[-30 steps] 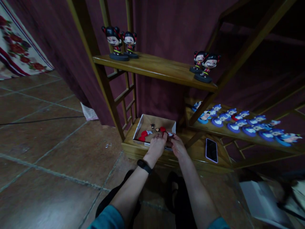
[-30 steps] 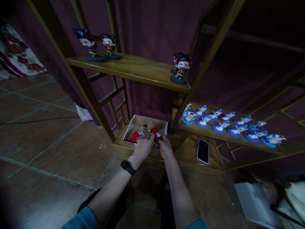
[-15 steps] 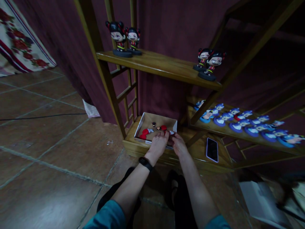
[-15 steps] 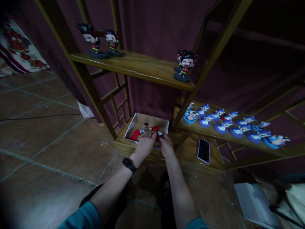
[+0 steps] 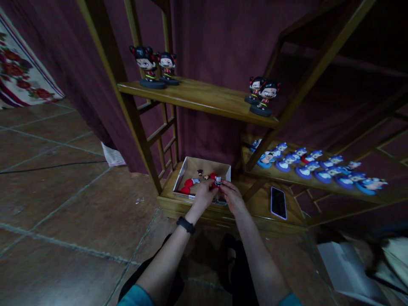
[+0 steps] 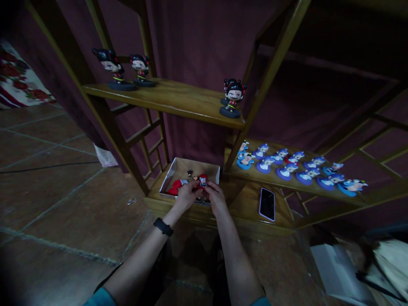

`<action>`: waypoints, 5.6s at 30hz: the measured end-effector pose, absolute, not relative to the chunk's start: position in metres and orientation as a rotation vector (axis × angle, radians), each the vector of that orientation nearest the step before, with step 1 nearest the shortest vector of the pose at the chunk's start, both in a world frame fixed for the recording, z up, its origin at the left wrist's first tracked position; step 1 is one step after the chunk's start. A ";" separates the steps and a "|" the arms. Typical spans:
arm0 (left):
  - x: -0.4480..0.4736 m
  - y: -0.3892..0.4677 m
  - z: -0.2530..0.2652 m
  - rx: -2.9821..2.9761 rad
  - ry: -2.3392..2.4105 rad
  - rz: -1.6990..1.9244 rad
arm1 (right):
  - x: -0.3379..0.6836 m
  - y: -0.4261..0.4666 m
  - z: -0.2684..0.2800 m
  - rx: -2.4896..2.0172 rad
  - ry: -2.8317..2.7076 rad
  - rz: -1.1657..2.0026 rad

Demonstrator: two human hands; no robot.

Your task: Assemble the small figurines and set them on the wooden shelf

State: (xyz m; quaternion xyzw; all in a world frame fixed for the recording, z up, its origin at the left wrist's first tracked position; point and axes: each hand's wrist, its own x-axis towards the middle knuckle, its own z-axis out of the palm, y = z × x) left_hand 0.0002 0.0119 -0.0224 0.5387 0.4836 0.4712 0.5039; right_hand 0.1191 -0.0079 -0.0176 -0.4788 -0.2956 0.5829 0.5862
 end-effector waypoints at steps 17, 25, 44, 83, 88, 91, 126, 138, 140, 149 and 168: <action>-0.011 0.012 -0.016 0.607 0.952 1.084 | 0.117 -0.011 -0.010 -1.112 -0.698 1.373; -0.013 0.013 -0.011 0.503 0.971 1.027 | 0.118 -0.009 -0.017 -1.100 -0.681 1.375; -0.015 0.014 -0.014 0.444 0.950 1.030 | 0.113 -0.009 -0.017 -1.054 -0.672 1.362; -0.022 0.018 -0.012 0.399 0.873 1.010 | 0.107 -0.008 -0.013 -1.126 -0.898 1.201; -0.023 0.018 -0.011 0.393 0.849 0.994 | 0.108 -0.007 -0.013 -1.142 -0.908 1.188; -0.024 0.019 -0.013 0.404 0.846 0.991 | 0.108 -0.008 -0.011 -1.136 -0.908 1.199; -0.013 0.011 -0.001 0.835 0.870 1.032 | 0.109 -0.010 -0.009 -1.180 -0.711 1.269; -0.010 0.014 -0.009 0.863 0.818 1.057 | 0.114 -0.010 -0.007 -1.175 -0.689 1.278; -0.009 0.013 -0.008 0.870 0.823 1.059 | 0.113 -0.010 -0.005 -1.157 -0.671 1.281; -0.013 0.014 -0.006 0.898 0.804 1.030 | 0.116 -0.011 -0.005 -1.115 -0.740 1.349; -0.014 0.013 -0.005 0.842 0.770 1.011 | 0.115 -0.012 -0.007 -1.095 -0.675 1.308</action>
